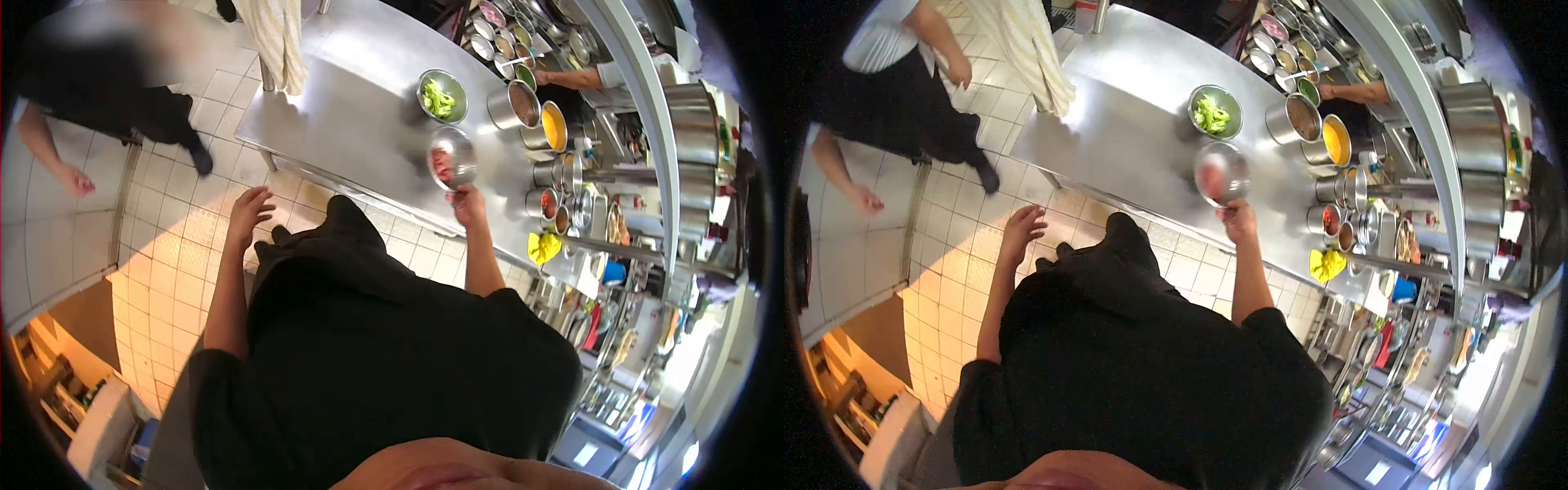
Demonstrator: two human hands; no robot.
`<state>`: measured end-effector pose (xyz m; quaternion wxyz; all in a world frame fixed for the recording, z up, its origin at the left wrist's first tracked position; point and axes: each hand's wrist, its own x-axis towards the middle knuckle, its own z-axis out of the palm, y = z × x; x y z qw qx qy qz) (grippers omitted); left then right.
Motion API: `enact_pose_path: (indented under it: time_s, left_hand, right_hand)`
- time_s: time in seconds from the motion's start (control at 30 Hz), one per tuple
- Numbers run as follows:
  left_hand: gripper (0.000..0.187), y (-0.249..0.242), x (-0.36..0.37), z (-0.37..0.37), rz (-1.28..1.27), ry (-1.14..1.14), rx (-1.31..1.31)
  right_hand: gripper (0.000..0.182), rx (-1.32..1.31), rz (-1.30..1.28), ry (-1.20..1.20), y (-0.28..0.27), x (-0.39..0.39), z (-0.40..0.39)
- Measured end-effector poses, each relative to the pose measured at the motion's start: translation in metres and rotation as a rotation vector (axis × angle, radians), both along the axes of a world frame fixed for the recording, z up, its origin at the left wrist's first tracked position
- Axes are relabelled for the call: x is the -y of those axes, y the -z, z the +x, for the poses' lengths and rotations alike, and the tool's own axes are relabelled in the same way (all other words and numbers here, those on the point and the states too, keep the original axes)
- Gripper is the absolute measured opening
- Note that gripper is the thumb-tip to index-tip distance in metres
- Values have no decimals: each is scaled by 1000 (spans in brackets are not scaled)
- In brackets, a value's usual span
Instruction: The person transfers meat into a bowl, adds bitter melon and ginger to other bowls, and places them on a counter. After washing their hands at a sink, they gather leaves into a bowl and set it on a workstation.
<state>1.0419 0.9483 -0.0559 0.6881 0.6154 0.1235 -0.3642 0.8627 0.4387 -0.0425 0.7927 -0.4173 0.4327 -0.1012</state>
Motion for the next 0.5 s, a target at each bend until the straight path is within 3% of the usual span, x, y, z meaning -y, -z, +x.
enact_pose_path:
  time_s: [0.07, 0.13, 0.33, 0.5]
  left_hand:
    - [37, 9, -32, 1, 25, -16, -28]
    - [34, 9, -47, 9, 49, 29, -16]
    - [31, -4, -10, 63, -44, 174, 48]
    - [35, -18, -7, 110, 16, 260, 63]
  right_hand:
    - [12, -71, -43, 199, -13, 1, -2]
    - [12, -166, -185, 218, -17, 3, 1]
    - [15, -271, -73, -78, 10, -45, 34]
    - [12, -143, 4, -49, 19, -69, 64]
